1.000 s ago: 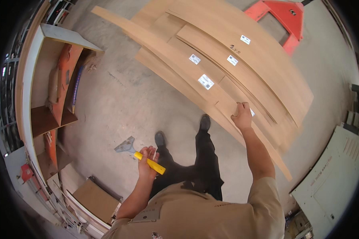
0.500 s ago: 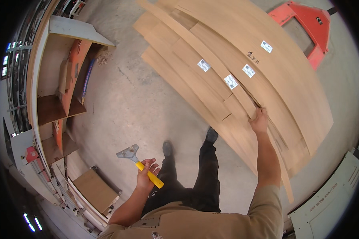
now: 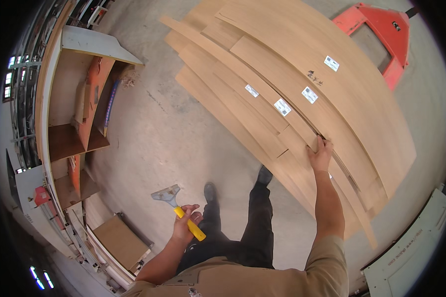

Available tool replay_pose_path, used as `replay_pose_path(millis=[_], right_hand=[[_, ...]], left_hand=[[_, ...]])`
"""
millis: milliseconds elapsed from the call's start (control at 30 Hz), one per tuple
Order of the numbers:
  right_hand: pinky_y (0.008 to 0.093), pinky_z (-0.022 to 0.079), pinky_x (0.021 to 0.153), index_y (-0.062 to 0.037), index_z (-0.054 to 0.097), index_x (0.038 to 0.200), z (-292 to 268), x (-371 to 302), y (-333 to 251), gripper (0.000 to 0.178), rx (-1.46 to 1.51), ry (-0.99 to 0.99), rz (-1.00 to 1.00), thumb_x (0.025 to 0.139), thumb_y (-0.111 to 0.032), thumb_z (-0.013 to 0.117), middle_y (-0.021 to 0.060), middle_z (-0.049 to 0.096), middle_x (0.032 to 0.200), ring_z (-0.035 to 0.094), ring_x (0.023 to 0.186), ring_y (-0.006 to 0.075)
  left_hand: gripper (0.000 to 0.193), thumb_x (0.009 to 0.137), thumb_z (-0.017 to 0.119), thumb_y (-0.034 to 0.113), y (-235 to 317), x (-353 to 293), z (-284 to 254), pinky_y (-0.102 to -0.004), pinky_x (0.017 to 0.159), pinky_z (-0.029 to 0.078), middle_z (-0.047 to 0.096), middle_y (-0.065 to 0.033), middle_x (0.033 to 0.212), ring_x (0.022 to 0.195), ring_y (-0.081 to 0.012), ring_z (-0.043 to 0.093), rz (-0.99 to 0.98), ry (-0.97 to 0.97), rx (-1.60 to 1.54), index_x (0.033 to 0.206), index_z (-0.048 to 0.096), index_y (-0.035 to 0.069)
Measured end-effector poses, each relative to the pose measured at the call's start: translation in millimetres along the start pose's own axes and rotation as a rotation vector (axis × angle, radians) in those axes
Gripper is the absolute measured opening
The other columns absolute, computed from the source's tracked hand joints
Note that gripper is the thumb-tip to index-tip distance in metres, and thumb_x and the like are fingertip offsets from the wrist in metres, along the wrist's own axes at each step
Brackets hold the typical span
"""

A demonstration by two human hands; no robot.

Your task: The person uses a yellow-handled scraper to remove material from the surface of thin wooden planks. They repeatedly scrape along the length of each plank, then place it on a stack on the floor before picking up the next one.

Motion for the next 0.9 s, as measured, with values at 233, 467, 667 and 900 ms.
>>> replay_pose_path(millis=[233,467,667,900], right_hand=[[0.0494,0.043,0.095,-0.0112,0.068,0.128,-7,-2,-14,0.061,-0.215,0.136,-0.05,0.071,-0.024,0.086,0.0104,0.057,0.118,0.053,0.112,0.0325],[0.0522,0.043,0.095,-0.0182,0.061,0.134,-2,3,-24,0.066,-0.249,0.108,0.141,0.072,-0.021,0.083,0.0096,0.057,0.122,0.053,0.116,0.034],[0.0562,0.041,0.1,-0.0096,0.054,0.138,-9,-9,-106,0.075,0.049,-0.007,-0.054,0.068,-0.011,0.081,0.0188,0.057,0.128,0.052,0.12,0.0429],[0.0362,0.053,0.087,-0.0051,0.068,0.116,2,-91,-317,0.03,0.513,-0.61,-0.004,0.088,-0.015,0.073,0.012,0.071,0.102,0.068,0.097,0.0247]], left_hand=[[0.011,0.1,0.064,0.015,6,-1,3,-0.0418,0.088,0.056,0.064,-0.0128,0.123,0.094,-0.0245,0.066,-0.001,-0.048,0.008,0.111,0.061,0.014],[0.015,0.099,0.066,0.019,19,-4,11,-0.0409,0.089,0.055,0.061,-0.0133,0.125,0.095,-0.025,0.065,0.049,-0.129,0.017,0.112,0.063,0.013],[0.016,0.1,0.063,0.018,33,-16,-1,-0.0411,0.089,0.054,0.062,-0.0145,0.125,0.094,-0.0264,0.065,0.095,-0.248,-0.013,0.114,0.062,0.012],[0.022,0.097,0.068,0.019,58,-36,-42,-0.0394,0.087,0.053,0.063,-0.016,0.121,0.095,-0.0258,0.064,0.155,-0.35,-0.144,0.115,0.061,0.008]])
Point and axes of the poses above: each hand's wrist, its own x-axis towards the middle knuckle, its own z-axis out of the palm, y = z × x, the point moved 1 cm from there along x, towards the middle knuckle
